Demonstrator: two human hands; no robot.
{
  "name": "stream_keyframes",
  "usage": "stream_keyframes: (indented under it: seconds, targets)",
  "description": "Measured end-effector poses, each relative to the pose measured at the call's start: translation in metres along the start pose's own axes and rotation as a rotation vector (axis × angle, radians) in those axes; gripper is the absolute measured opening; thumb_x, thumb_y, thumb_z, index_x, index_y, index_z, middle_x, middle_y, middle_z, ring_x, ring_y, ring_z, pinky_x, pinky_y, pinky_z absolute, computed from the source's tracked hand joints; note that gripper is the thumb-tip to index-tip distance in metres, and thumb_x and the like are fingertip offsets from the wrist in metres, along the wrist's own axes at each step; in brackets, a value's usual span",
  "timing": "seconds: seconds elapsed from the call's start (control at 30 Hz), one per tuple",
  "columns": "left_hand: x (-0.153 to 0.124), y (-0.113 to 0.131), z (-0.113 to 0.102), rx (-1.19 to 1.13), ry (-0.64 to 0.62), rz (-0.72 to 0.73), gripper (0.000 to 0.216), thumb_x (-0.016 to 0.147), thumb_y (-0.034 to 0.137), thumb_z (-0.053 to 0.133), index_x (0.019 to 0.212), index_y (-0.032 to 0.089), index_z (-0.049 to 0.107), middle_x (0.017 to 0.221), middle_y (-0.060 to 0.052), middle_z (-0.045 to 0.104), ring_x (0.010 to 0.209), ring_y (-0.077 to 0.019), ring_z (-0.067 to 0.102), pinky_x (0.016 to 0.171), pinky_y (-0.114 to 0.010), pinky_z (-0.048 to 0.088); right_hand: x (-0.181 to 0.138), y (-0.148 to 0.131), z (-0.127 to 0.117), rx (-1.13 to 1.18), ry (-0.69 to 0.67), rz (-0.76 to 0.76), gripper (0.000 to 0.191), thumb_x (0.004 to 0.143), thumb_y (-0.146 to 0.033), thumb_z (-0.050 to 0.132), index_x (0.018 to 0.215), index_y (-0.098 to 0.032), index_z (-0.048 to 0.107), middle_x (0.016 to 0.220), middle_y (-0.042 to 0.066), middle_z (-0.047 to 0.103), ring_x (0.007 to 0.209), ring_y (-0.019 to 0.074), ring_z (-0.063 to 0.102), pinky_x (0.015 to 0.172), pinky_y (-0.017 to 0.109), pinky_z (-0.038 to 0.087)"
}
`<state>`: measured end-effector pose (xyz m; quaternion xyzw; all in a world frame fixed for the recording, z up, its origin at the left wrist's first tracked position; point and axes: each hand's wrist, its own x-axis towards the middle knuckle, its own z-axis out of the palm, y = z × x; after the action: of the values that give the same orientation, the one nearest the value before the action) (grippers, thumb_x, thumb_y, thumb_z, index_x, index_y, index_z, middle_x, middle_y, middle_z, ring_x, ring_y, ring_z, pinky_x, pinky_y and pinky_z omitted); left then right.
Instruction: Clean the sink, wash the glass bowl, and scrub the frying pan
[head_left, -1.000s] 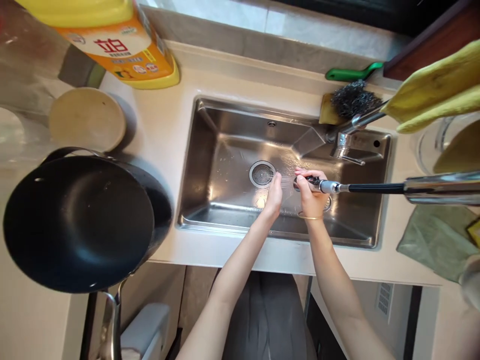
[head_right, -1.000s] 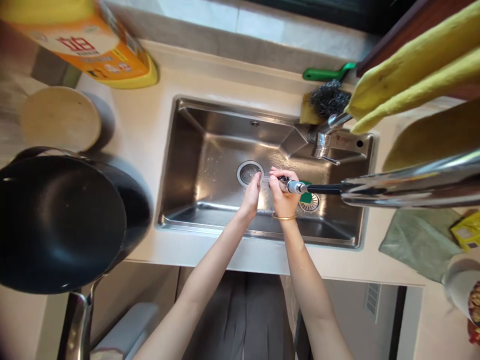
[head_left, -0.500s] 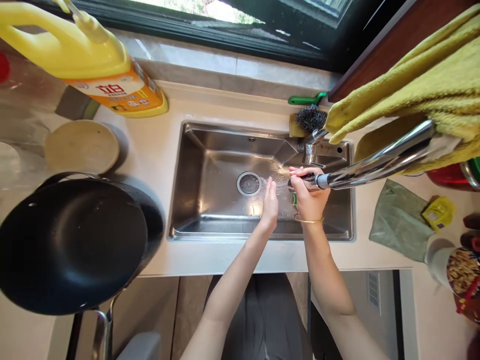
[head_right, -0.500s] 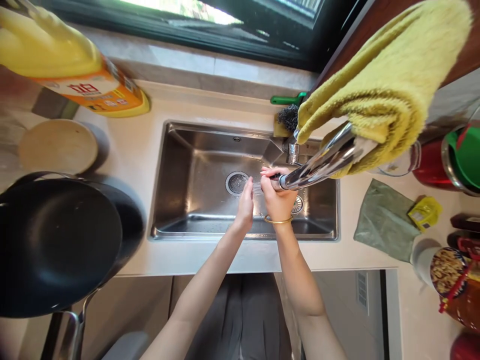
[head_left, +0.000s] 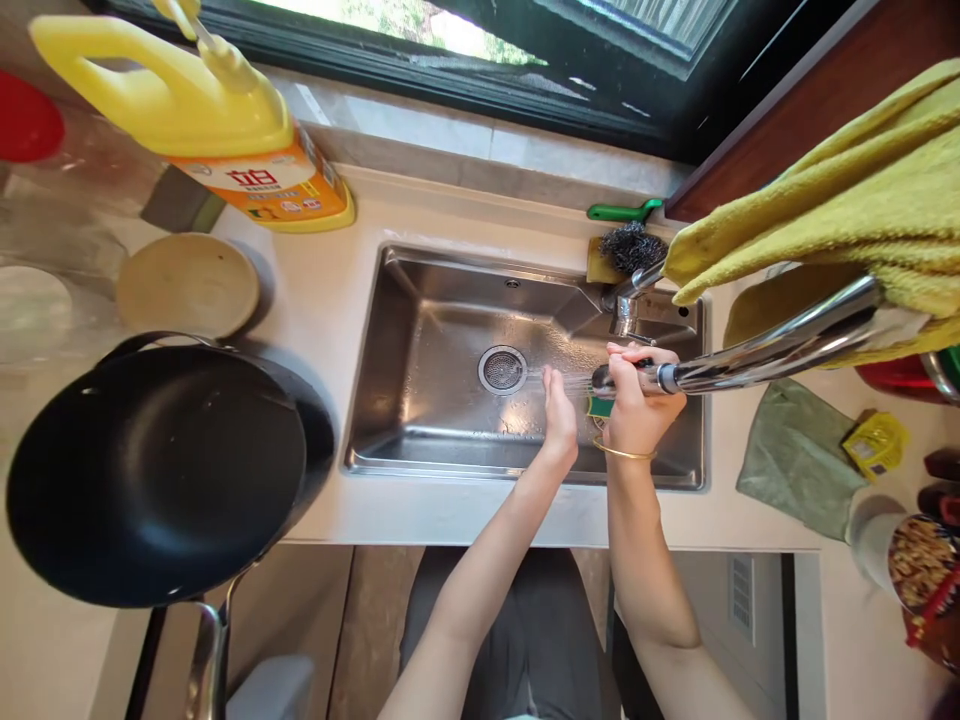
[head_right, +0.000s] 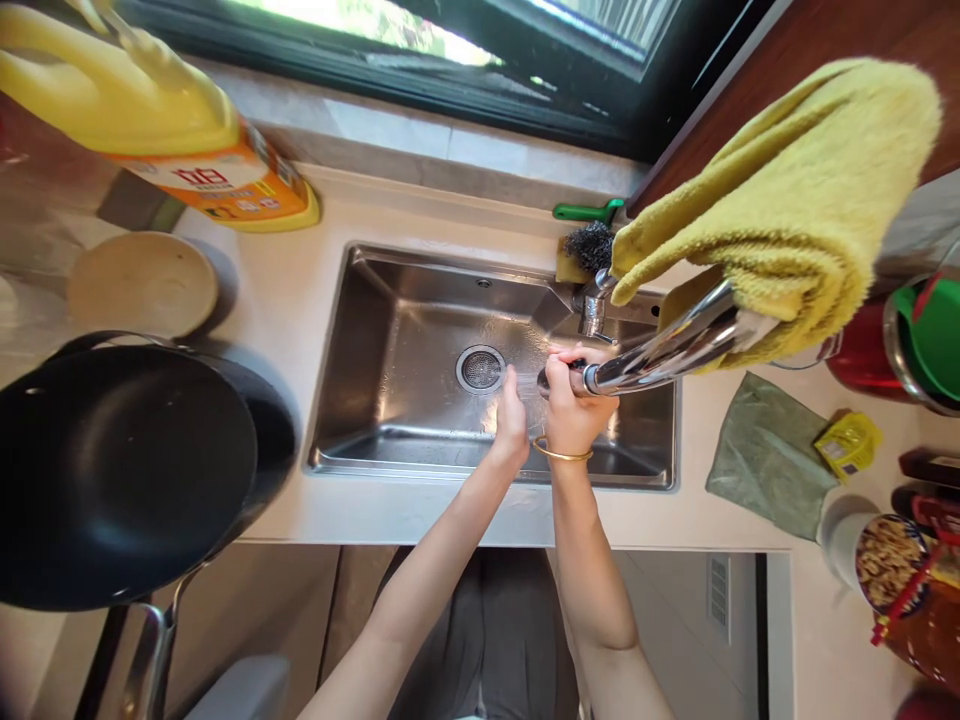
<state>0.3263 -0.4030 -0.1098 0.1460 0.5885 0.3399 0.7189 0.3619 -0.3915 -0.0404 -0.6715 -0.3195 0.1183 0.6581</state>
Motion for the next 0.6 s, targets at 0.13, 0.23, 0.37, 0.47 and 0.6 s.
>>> stream_keyframes:
  seconds: [0.13, 0.23, 0.37, 0.47, 0.6]
  targets:
    - [-0.003, 0.003, 0.001, 0.03, 0.018, 0.025, 0.056, 0.095, 0.037, 0.029, 0.147, 0.015, 0.028, 0.157, -0.001, 0.019, 0.144, -0.0101, 0.016, 0.117, -0.023, 0.014, -0.005, 0.009, -0.001, -0.089, 0.033, 0.006, 0.011, 0.076, -0.024, 0.063, 0.083, -0.018, 0.057, 0.076, -0.003, 0.059, 0.075, 0.0139, 0.066, 0.081, 0.033, 0.052]
    - [-0.003, 0.002, -0.002, 0.079, 0.066, 0.051, 0.056, 0.095, 0.037, 0.029, 0.147, 0.017, 0.027, 0.158, 0.0, 0.016, 0.145, -0.0095, 0.012, 0.118, -0.023, 0.01, -0.011, 0.024, 0.001, -0.097, 0.061, 0.009, 0.02, 0.075, -0.029, 0.065, 0.089, -0.018, 0.055, 0.076, -0.003, 0.059, 0.074, 0.0134, 0.064, 0.08, 0.034, 0.052]
    - [-0.002, 0.0, -0.012, 0.147, 0.092, 0.09, 0.055, 0.095, 0.038, 0.027, 0.148, 0.022, 0.023, 0.158, 0.003, 0.011, 0.145, -0.007, 0.007, 0.118, -0.023, 0.005, -0.014, 0.038, 0.004, -0.048, 0.081, 0.02, 0.022, 0.072, -0.033, 0.069, 0.078, -0.017, 0.056, 0.076, -0.001, 0.061, 0.073, 0.0135, 0.062, 0.08, 0.034, 0.052]
    - [-0.001, -0.002, -0.017, 0.183, 0.073, 0.125, 0.058, 0.096, 0.039, 0.026, 0.149, 0.019, 0.02, 0.159, 0.0, 0.007, 0.145, -0.0071, 0.004, 0.118, -0.024, 0.004, -0.015, 0.038, 0.006, -0.006, 0.042, 0.045, 0.022, 0.07, -0.032, 0.071, 0.077, -0.016, 0.059, 0.076, 0.0, 0.062, 0.076, 0.0148, 0.063, 0.082, 0.035, 0.051]
    - [-0.005, -0.004, -0.017, 0.239, 0.034, 0.225, 0.056, 0.096, 0.039, 0.025, 0.149, 0.022, 0.02, 0.159, 0.001, 0.006, 0.145, -0.0073, 0.002, 0.118, -0.026, 0.002, -0.014, 0.033, 0.008, 0.077, 0.081, 0.066, 0.016, 0.071, -0.029, 0.067, 0.071, -0.018, 0.056, 0.067, -0.003, 0.058, 0.07, 0.0142, 0.063, 0.087, 0.04, 0.051]
